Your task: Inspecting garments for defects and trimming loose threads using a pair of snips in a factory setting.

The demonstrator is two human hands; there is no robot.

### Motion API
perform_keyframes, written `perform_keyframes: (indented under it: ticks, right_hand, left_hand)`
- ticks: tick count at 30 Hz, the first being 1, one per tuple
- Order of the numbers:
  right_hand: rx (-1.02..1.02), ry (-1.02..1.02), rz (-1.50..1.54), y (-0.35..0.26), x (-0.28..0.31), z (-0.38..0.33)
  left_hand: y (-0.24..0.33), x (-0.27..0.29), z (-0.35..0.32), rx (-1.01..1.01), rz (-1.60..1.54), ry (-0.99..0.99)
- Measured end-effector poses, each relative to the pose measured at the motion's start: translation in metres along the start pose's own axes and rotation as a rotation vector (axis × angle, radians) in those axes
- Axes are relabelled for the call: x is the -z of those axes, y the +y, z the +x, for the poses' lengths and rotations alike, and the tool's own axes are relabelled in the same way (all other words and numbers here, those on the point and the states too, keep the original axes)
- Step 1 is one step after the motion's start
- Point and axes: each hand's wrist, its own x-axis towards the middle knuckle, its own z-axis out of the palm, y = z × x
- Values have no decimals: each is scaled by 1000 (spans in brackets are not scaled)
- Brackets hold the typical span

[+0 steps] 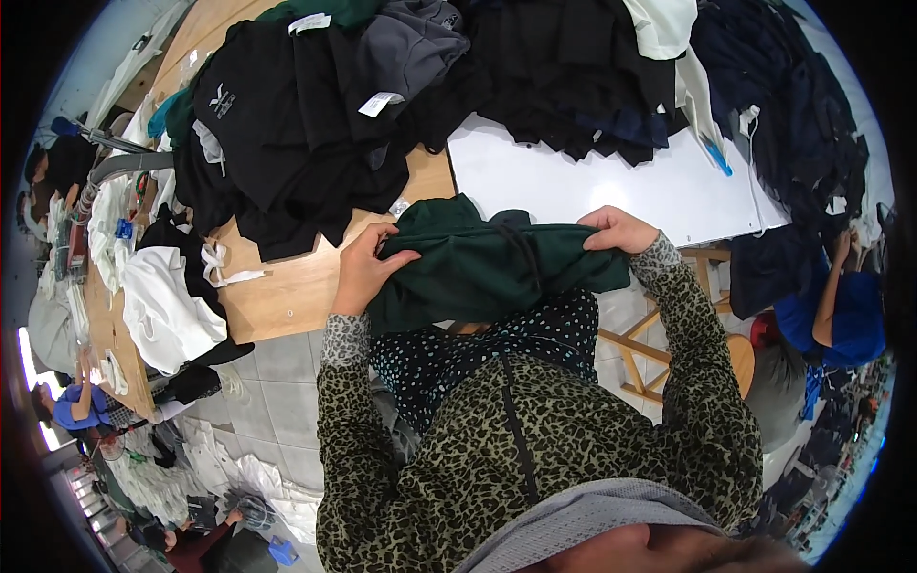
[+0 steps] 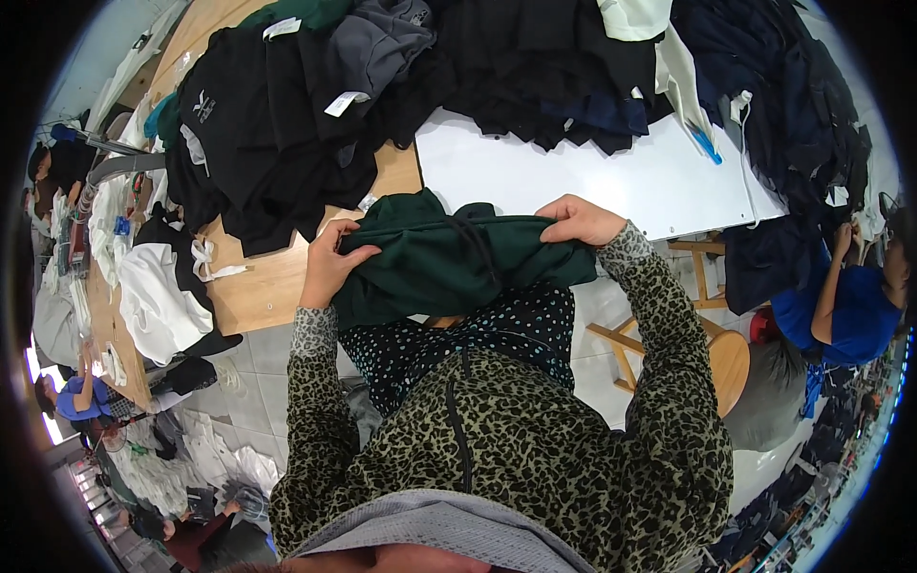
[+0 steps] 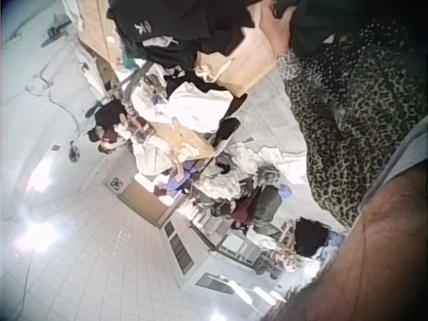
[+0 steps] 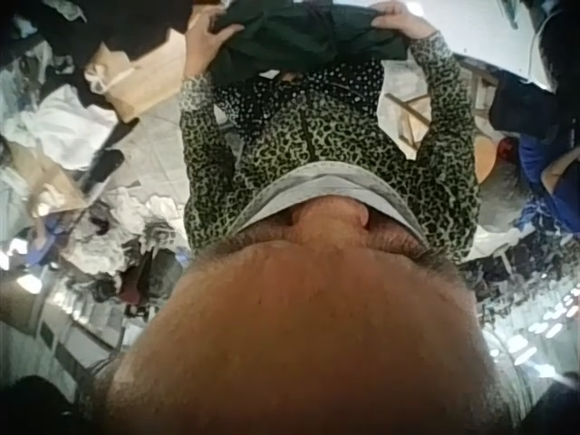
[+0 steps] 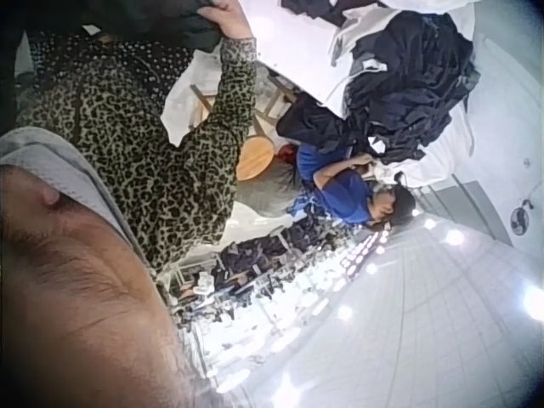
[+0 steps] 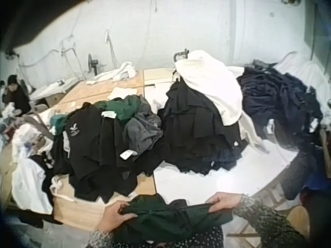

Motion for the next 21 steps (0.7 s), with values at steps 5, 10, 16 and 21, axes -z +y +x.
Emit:
perform_keyframes:
  ticks: [5,10,16,21]
  right_hand:
    - [56,-78,-90,2,-12,11]
    - [-41,66,472,-5,-52,48]
    - [28,-125,179,-25,-71,53]
    - [93,-3,125,-28,-46,40]
  left_hand:
    - [-2,-4,3,18,23,18]
    - [39,-3,22,-135,407,78]
    - [106,-19,27,-130,-60,-190]
    - [82,-34,17,65,-1,-180]
